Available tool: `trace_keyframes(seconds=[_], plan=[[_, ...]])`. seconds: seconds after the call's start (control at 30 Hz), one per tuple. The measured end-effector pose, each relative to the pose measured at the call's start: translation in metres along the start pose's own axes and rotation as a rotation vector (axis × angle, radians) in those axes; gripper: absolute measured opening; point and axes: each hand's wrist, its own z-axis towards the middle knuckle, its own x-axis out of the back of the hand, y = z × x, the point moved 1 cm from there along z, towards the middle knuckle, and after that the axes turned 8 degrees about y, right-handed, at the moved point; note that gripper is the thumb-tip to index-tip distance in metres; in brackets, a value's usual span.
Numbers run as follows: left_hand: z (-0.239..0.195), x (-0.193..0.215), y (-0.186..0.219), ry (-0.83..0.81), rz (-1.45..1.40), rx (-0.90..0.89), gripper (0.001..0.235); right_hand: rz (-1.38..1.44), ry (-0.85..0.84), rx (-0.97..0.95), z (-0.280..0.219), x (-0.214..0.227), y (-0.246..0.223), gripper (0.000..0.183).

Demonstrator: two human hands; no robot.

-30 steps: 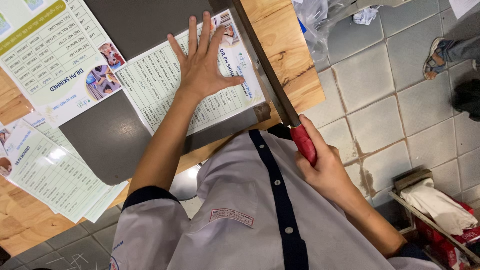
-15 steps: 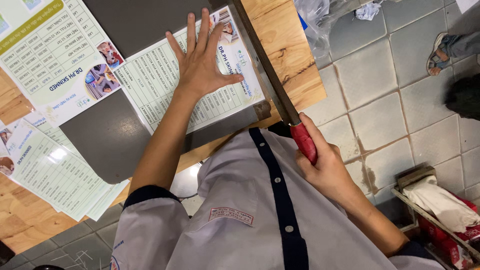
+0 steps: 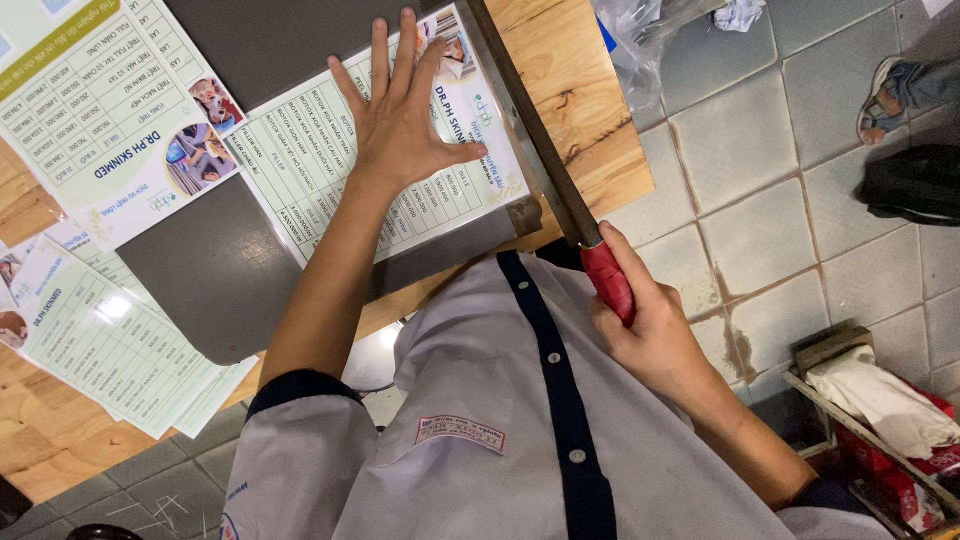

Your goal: The person uses a long knife to cut printed papers on a wooden board. They hold each sheet with their left hand and draw the knife along the edge to trim it, then move the cut sheet aside and repeat the process with the next sheet.

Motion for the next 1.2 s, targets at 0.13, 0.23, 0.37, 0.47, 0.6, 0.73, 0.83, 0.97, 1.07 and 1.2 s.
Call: trace_keyframes(seconds=[0.13,0.23,0.37,0.47,0.6,0.73,0.83,0.97,1.07,1.2], plan=[[0.000,0.004,0.000,-0.019,0.003,0.019,0.141,0.019,-0.013,-0.044,0.001,-0.004,0.016,0.081],[-0.001,0.007,0.004,-0.051,0.025,0.027,0.140,0.023,0.060,0.018,0.009,-0.024,0.038,0.079],[0.001,0.012,0.008,-0.073,0.046,0.034,0.143,0.080,0.065,0.148,0.033,-0.059,0.074,0.078],[-0.001,0.016,0.007,-0.067,0.049,0.024,0.141,0.098,0.033,0.076,0.039,-0.073,0.093,0.079],[-0.011,0.008,0.009,-0.058,0.047,0.012,0.127,0.068,0.051,0.079,0.031,-0.062,0.088,0.081],[-0.028,0.012,0.009,-0.019,0.231,-0.360,0.059,0.074,0.060,0.095,0.017,-0.037,0.049,0.081],[-0.035,0.019,0.000,-0.280,0.305,-0.193,0.030,0.031,0.054,0.042,0.002,-0.012,0.019,0.083],[-0.030,0.036,-0.025,-0.196,0.243,-0.001,0.060,-0.058,0.027,-0.045,-0.010,0.014,-0.014,0.085],[-0.013,0.033,-0.039,-0.055,0.228,0.023,0.079,-0.052,0.029,0.000,-0.013,0.019,-0.030,0.085],[0.014,0.014,-0.044,0.171,0.214,-0.121,0.071,-0.053,0.034,-0.046,-0.013,0.020,-0.037,0.084]])
